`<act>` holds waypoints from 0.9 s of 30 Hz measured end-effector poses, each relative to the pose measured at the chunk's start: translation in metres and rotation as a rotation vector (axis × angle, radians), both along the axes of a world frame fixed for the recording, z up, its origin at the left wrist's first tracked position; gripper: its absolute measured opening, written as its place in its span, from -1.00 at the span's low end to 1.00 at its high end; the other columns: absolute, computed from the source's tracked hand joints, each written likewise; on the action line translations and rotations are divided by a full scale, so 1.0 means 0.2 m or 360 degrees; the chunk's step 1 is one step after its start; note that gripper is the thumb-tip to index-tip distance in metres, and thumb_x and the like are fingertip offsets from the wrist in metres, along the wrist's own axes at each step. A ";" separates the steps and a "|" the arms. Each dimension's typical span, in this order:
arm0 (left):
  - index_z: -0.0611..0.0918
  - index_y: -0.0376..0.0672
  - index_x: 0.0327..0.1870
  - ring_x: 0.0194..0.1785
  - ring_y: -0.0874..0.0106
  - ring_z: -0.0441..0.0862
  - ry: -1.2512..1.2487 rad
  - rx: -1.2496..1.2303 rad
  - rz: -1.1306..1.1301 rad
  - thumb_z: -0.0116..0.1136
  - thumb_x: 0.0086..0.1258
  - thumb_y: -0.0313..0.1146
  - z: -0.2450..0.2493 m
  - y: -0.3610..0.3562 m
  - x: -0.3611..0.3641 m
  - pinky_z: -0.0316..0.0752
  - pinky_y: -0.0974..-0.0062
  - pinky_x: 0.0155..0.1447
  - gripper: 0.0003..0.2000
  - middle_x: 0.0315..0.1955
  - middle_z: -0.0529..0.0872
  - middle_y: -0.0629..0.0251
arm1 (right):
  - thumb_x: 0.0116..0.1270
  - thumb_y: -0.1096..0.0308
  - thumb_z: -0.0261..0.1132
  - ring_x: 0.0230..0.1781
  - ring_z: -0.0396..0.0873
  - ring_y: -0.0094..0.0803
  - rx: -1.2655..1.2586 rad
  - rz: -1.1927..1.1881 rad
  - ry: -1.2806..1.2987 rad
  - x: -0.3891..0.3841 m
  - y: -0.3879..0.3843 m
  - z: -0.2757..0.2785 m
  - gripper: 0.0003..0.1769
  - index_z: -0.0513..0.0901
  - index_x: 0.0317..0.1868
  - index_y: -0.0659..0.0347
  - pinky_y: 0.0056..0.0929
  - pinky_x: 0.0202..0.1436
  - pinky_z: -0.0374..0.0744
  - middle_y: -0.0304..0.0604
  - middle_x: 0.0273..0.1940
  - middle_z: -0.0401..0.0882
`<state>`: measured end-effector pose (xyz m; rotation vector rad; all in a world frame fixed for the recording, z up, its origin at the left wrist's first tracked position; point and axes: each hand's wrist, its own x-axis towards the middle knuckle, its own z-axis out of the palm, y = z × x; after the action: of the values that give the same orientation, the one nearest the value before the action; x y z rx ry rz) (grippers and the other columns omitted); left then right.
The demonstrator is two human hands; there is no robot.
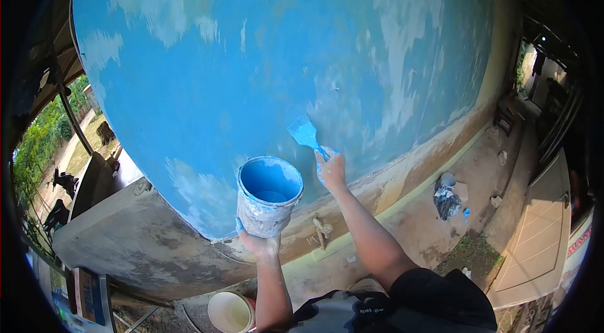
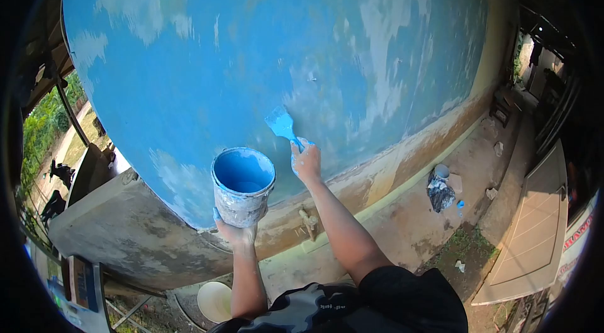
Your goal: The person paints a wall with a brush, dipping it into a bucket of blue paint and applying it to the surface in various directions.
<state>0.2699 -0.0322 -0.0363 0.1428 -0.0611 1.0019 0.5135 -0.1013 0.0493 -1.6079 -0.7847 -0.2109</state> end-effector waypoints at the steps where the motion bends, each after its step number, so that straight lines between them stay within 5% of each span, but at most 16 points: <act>1: 0.28 -0.08 0.64 0.63 -0.12 0.23 0.0032 0.0003 0.0012 -0.17 0.60 0.16 0.01 -0.01 0.00 0.26 -0.36 0.56 -0.29 0.65 0.21 0.06 | 0.49 0.25 0.35 -0.55 0.49 -0.20 -0.0001 0.0002 -0.0004 0.01 -0.01 -0.06 -0.70 0.74 -0.05 0.37 -0.17 -0.35 0.47 -0.01 -0.53 0.60; 3: 0.27 -0.08 0.64 0.63 -0.12 0.23 0.0067 -0.0006 0.0033 -0.17 0.60 0.16 0.04 -0.05 -0.02 0.25 -0.36 0.56 -0.29 0.65 0.22 0.06 | 0.50 0.29 0.33 -0.47 0.60 -0.02 -0.0303 -0.0043 0.0171 0.02 -0.07 -0.15 -0.74 0.74 -0.08 0.38 -0.09 -0.27 0.52 0.06 -0.48 0.65; 5: 0.34 -0.12 0.60 0.59 -0.01 0.35 0.0076 0.0062 0.0020 -0.19 0.63 0.08 0.10 -0.08 -0.04 0.35 -0.17 0.58 -0.35 0.58 0.35 0.09 | 0.50 0.31 0.32 -0.40 0.64 0.06 -0.0288 -0.0200 0.0064 -0.03 -0.15 -0.10 -0.75 0.74 -0.07 0.37 -0.04 -0.23 0.53 0.10 -0.44 0.68; 9: 0.32 -0.13 0.61 0.59 -0.01 0.34 0.0137 0.0067 0.0038 -0.19 0.64 0.08 0.09 -0.08 -0.06 0.35 -0.17 0.58 -0.35 0.59 0.33 0.08 | 0.48 0.35 0.29 -0.22 0.68 0.24 -0.0212 -0.0499 -0.0117 -0.01 -0.12 0.05 -0.77 0.72 0.00 0.31 0.10 -0.14 0.56 0.19 -0.28 0.73; 13: 0.33 -0.07 0.61 0.60 -0.07 0.29 0.0076 -0.0025 0.0084 -0.14 0.59 0.12 0.07 -0.03 -0.06 0.30 -0.33 0.54 -0.32 0.62 0.28 0.11 | 0.48 0.34 0.28 -0.24 0.69 0.25 -0.0274 -0.0362 -0.0518 -0.16 -0.01 0.12 -0.74 0.71 0.06 0.28 0.11 -0.13 0.59 0.17 -0.22 0.74; 15: 0.34 -0.07 0.61 0.60 -0.08 0.29 0.0053 -0.0056 0.0110 -0.14 0.58 0.11 0.09 -0.03 -0.08 0.30 -0.35 0.53 -0.33 0.62 0.29 0.11 | 0.48 0.34 0.27 -0.26 0.70 0.25 -0.0738 -0.0138 -0.0744 -0.24 -0.01 0.08 -0.74 0.71 0.06 0.28 0.10 -0.12 0.62 0.17 -0.17 0.74; 19: 0.37 -0.04 0.59 0.57 -0.12 0.30 -0.0009 -0.0049 0.0175 -0.12 0.57 0.11 0.05 0.05 -0.13 0.32 -0.43 0.46 -0.34 0.61 0.29 0.09 | 0.48 0.34 0.27 -0.29 0.72 0.21 -0.0688 -0.0024 -0.0768 -0.23 -0.14 0.19 -0.74 0.73 0.04 0.29 0.07 -0.15 0.64 0.17 -0.23 0.74; 21: 0.35 0.01 0.60 0.57 -0.18 0.26 -0.0028 -0.0055 0.0149 -0.09 0.54 0.15 0.02 0.05 -0.15 0.31 -0.51 0.40 -0.32 0.62 0.26 0.08 | 0.48 0.27 0.32 -0.40 0.69 0.13 -0.0355 -0.0029 -0.0660 -0.19 -0.16 0.31 -0.72 0.76 0.03 0.29 0.02 -0.24 0.61 0.15 -0.37 0.71; 22: 0.32 -0.04 0.62 0.61 -0.08 0.28 0.0071 0.0011 0.0184 -0.14 0.58 0.13 0.06 0.02 -0.15 0.32 -0.34 0.54 -0.32 0.62 0.27 0.11 | 0.48 0.27 0.32 -0.40 0.69 0.13 -0.0359 -0.0025 -0.0658 -0.17 -0.16 0.37 -0.72 0.76 0.03 0.29 0.02 -0.24 0.61 0.15 -0.37 0.71; 25: 0.33 -0.04 0.62 0.61 -0.10 0.27 0.0040 -0.0012 0.0202 -0.15 0.58 0.14 0.03 0.02 -0.15 0.32 -0.36 0.53 -0.31 0.62 0.27 0.11 | 0.50 0.31 0.33 -0.49 0.65 -0.08 -0.0098 0.0113 -0.0273 -0.10 -0.11 0.39 -0.74 0.74 -0.02 0.36 -0.07 -0.37 0.52 -0.02 -0.48 0.67; 27: 0.31 0.00 0.63 0.60 -0.16 0.24 -0.0017 -0.0047 0.0183 -0.12 0.56 0.16 -0.01 0.03 -0.15 0.27 -0.47 0.48 -0.30 0.63 0.24 0.08 | 0.51 0.31 0.36 -0.58 0.49 -0.30 0.0230 0.0394 0.0603 0.04 0.03 0.15 -0.74 0.77 -0.04 0.39 -0.16 -0.42 0.42 -0.16 -0.55 0.55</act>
<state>0.2389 -0.0260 -0.0387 0.1151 -0.0484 1.1180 0.5219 -0.0957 0.0787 -1.3454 -0.6487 0.2065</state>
